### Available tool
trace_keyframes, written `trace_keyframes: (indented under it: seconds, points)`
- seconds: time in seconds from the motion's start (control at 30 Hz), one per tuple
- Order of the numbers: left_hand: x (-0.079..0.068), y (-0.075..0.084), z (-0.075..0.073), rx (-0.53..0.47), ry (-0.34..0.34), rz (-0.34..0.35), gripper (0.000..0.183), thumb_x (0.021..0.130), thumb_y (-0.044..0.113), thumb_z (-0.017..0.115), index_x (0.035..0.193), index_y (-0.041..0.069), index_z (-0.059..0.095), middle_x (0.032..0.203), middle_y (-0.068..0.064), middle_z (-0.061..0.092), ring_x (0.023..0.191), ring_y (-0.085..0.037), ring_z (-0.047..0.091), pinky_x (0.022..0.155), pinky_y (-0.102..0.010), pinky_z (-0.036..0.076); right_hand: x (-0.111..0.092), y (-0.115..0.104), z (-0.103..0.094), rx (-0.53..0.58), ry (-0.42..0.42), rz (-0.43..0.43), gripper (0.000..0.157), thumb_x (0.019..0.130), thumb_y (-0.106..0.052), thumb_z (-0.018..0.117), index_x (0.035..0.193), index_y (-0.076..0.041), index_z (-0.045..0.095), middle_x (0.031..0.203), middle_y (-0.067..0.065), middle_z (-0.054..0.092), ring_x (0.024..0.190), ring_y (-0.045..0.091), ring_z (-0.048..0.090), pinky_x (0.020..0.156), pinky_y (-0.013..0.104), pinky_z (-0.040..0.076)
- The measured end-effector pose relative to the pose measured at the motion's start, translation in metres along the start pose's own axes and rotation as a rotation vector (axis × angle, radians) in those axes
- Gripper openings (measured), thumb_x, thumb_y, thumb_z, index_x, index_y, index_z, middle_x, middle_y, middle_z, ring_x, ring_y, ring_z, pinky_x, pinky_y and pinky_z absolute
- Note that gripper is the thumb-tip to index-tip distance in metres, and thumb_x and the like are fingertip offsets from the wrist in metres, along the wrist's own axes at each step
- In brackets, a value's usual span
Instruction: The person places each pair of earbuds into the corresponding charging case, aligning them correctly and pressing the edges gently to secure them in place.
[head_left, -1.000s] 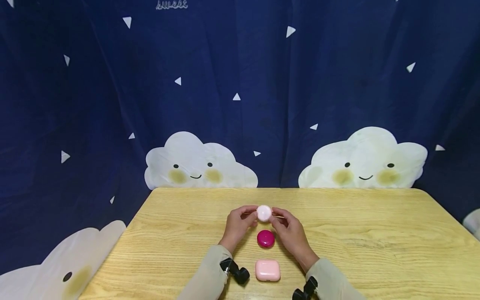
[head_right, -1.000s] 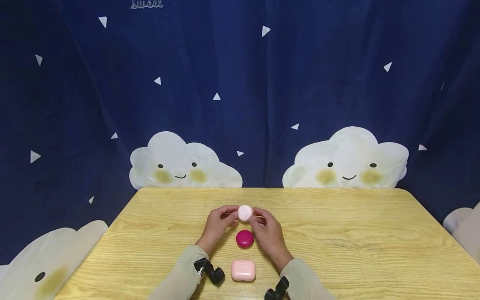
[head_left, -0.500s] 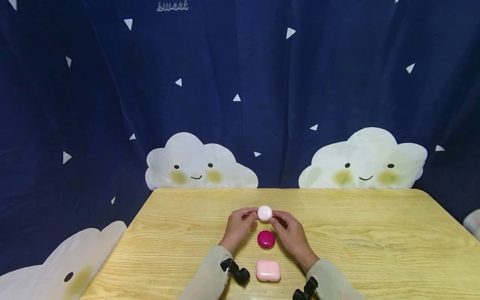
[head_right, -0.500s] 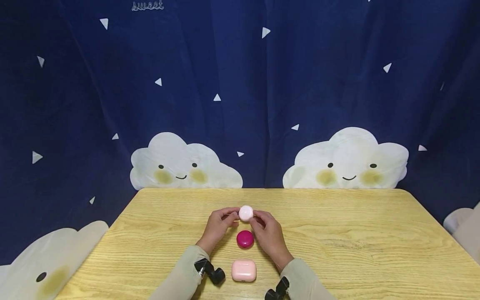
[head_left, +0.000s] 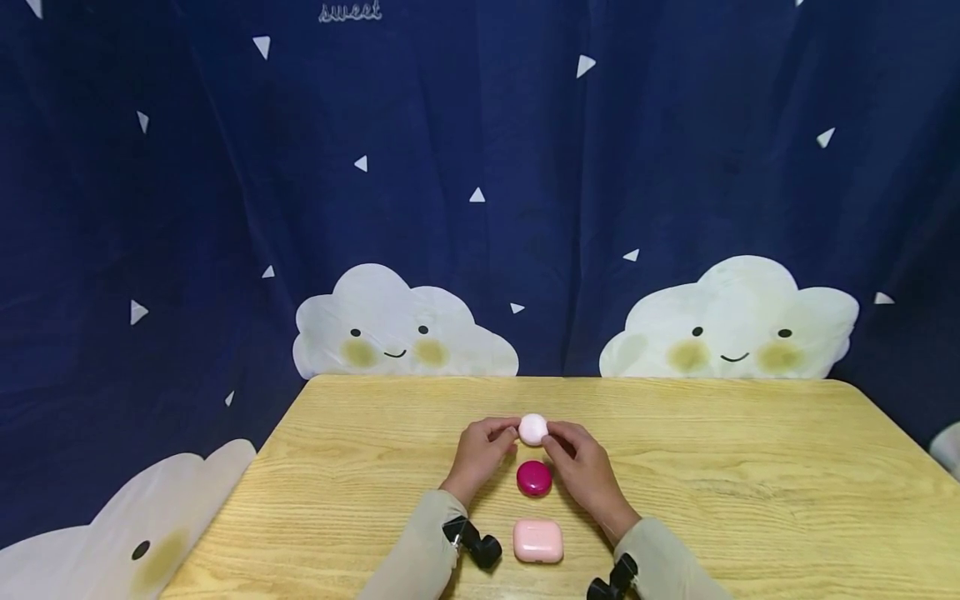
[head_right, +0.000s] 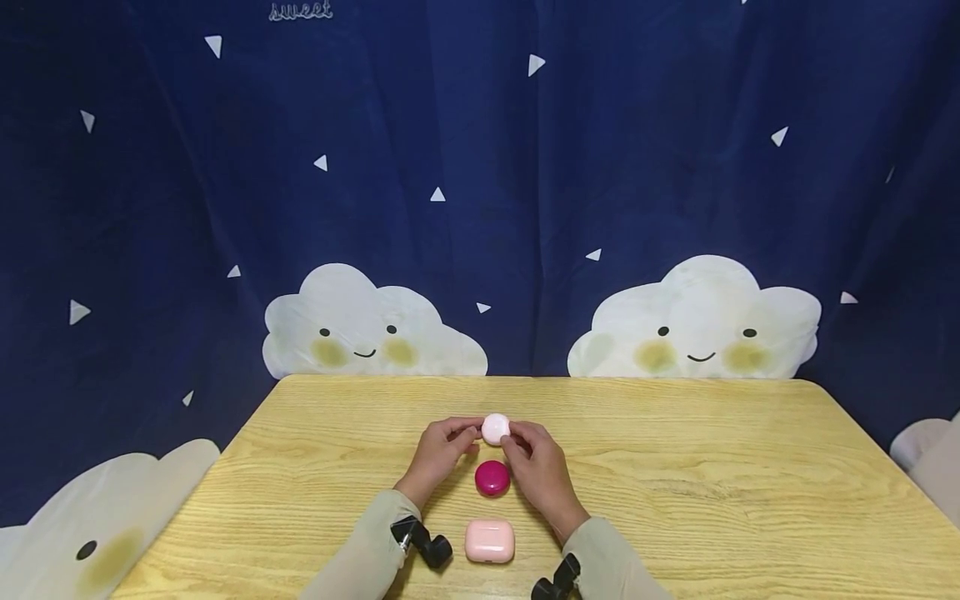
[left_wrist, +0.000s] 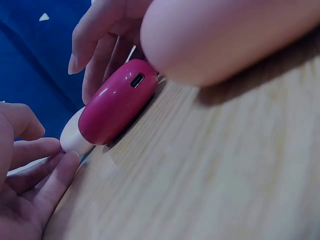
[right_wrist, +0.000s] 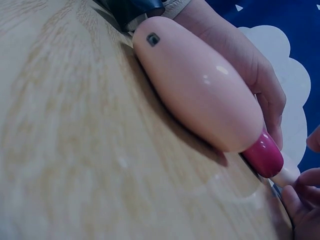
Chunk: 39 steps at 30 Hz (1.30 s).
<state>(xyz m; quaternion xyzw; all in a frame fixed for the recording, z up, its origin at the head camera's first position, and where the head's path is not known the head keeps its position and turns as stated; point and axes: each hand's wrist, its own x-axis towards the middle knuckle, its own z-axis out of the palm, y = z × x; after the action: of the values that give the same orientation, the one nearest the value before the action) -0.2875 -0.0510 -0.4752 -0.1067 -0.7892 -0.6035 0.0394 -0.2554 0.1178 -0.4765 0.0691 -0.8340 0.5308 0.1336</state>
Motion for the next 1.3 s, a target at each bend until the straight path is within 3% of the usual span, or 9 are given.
trace_keyframes:
  seconds: [0.3,0.4,0.53,0.63,0.83,1.3]
  points:
    - [0.0,-0.002,0.0,0.035,-0.001,-0.006,0.022,0.087,0.013,0.058,0.105,0.006,0.067,0.093,-0.009,0.067,0.072,-0.018,0.064,0.061,-0.022,0.049,-0.001,-0.002,-0.001,-0.016,0.0,0.036,0.03,0.087,-0.024,0.06,0.112,-0.009,0.063,0.11,0.003,0.06,0.103,0.017,0.055,0.087,0.036,0.045]
    - [-0.007,0.013,-0.002,0.012,-0.007,-0.007,0.022,0.087,0.009,0.056,0.106,0.0,0.065,0.095,-0.016,0.066,0.076,-0.027,0.064,0.066,-0.032,0.052,-0.001,-0.002,-0.001,-0.015,0.002,0.039,0.029,0.087,-0.024,0.059,0.112,-0.009,0.063,0.11,0.003,0.061,0.102,0.017,0.056,0.087,0.036,0.045]
    - [-0.009,0.018,-0.002,-0.037,-0.012,-0.004,0.022,0.087,0.004,0.054,0.106,-0.005,0.063,0.097,-0.022,0.064,0.079,-0.035,0.063,0.069,-0.041,0.051,-0.001,-0.001,0.0,-0.014,0.008,0.045,0.028,0.087,-0.024,0.06,0.111,-0.009,0.063,0.108,0.003,0.062,0.101,0.016,0.056,0.086,0.036,0.045]
    - [-0.002,0.002,0.0,-0.038,-0.008,-0.007,0.021,0.087,0.007,0.055,0.105,-0.001,0.065,0.094,-0.017,0.066,0.076,-0.029,0.064,0.066,-0.035,0.052,-0.001,0.0,0.0,-0.019,0.009,0.05,0.028,0.087,-0.024,0.06,0.11,-0.01,0.064,0.108,0.003,0.062,0.101,0.016,0.056,0.086,0.036,0.045]
    - [-0.001,0.0,0.0,0.036,0.003,-0.006,0.021,0.087,0.012,0.057,0.103,0.005,0.067,0.091,-0.007,0.067,0.072,-0.019,0.064,0.061,-0.023,0.05,0.0,0.0,0.0,-0.029,0.016,0.038,0.026,0.087,-0.024,0.06,0.109,-0.01,0.064,0.109,0.002,0.061,0.103,0.016,0.056,0.087,0.036,0.045]
    - [-0.002,0.002,0.0,0.085,0.002,-0.01,0.02,0.087,0.013,0.056,0.102,0.007,0.068,0.085,-0.005,0.067,0.071,-0.016,0.063,0.058,-0.021,0.047,-0.001,-0.002,-0.001,-0.025,0.008,0.041,0.027,0.087,-0.023,0.06,0.109,-0.009,0.064,0.111,0.003,0.06,0.106,0.018,0.055,0.089,0.036,0.044]
